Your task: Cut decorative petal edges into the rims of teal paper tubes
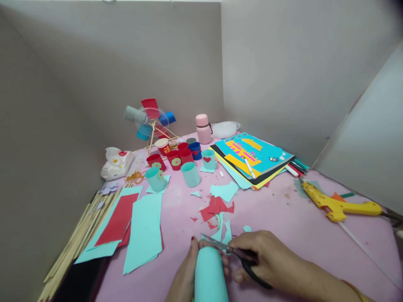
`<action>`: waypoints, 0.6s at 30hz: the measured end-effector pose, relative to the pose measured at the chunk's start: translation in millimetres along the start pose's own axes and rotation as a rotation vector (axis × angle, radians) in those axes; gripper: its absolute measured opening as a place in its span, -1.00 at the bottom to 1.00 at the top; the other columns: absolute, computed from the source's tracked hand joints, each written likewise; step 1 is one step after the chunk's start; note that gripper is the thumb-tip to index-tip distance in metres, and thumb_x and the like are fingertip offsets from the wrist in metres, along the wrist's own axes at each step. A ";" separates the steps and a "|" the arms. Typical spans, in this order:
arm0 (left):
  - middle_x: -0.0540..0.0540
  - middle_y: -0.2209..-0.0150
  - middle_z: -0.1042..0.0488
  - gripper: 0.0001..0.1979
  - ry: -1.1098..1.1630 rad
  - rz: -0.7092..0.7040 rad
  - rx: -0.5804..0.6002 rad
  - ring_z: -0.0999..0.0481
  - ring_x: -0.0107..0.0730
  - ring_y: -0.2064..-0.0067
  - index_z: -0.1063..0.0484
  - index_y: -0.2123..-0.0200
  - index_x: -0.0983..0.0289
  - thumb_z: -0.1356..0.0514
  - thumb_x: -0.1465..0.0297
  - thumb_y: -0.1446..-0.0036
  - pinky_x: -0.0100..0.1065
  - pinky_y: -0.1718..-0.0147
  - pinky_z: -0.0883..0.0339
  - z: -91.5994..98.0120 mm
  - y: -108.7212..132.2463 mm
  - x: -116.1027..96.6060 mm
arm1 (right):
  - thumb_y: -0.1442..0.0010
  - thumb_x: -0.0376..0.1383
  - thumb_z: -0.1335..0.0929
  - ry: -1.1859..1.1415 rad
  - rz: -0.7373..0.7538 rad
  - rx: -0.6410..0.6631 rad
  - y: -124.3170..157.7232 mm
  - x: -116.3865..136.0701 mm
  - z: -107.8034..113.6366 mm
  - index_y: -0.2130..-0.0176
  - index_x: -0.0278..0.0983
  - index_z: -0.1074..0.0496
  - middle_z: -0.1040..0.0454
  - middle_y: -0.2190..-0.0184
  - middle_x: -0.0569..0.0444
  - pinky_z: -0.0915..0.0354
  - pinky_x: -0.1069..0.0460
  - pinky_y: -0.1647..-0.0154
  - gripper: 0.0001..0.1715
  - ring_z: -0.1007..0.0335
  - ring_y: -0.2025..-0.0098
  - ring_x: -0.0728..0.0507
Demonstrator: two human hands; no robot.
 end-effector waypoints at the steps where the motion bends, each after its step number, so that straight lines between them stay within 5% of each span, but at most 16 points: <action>1: 0.18 0.59 -0.57 -0.33 -0.007 -0.004 -0.013 -0.50 -0.43 0.57 -0.58 0.56 0.43 -0.03 -0.08 -0.07 -0.49 0.54 -0.27 -0.1 1.4 -0.9 | 0.03 -0.24 -0.48 0.010 0.013 -0.006 0.0 1.2 -0.2 0.40 -0.17 -0.47 -0.35 0.54 0.28 -0.02 0.17 0.49 -0.85 -0.17 0.50 0.02; 7: 0.17 0.59 -0.57 -0.36 -0.152 0.005 -0.130 -0.46 -0.43 0.58 -0.59 0.52 0.41 0.05 0.02 -0.19 -0.47 0.51 -0.29 3.3 12.3 -4.1 | 0.03 -0.30 -0.47 0.056 0.062 -0.005 0.3 5.6 -1.2 0.41 -0.17 -0.44 -0.39 0.51 0.28 -0.03 0.16 0.46 -0.86 -0.21 0.47 0.02; 18: 0.16 0.59 -0.55 -0.40 -0.106 0.025 -0.090 -0.47 -0.40 0.55 -0.57 0.55 0.40 -0.05 -0.02 -0.11 -0.45 0.50 -0.27 -1.6 11.2 -3.9 | -0.06 -0.26 -0.43 0.027 0.011 0.030 -0.9 0.2 -3.9 0.42 -0.18 -0.48 -0.49 0.51 0.24 -0.07 0.16 0.47 -0.95 -0.31 0.49 0.01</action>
Point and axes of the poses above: each hand's wrist, its own y-axis away from the middle knuckle, its own z-axis out of the back of the hand, x = y × z, the point moved 7 cm from there along -y, towards the middle knuckle
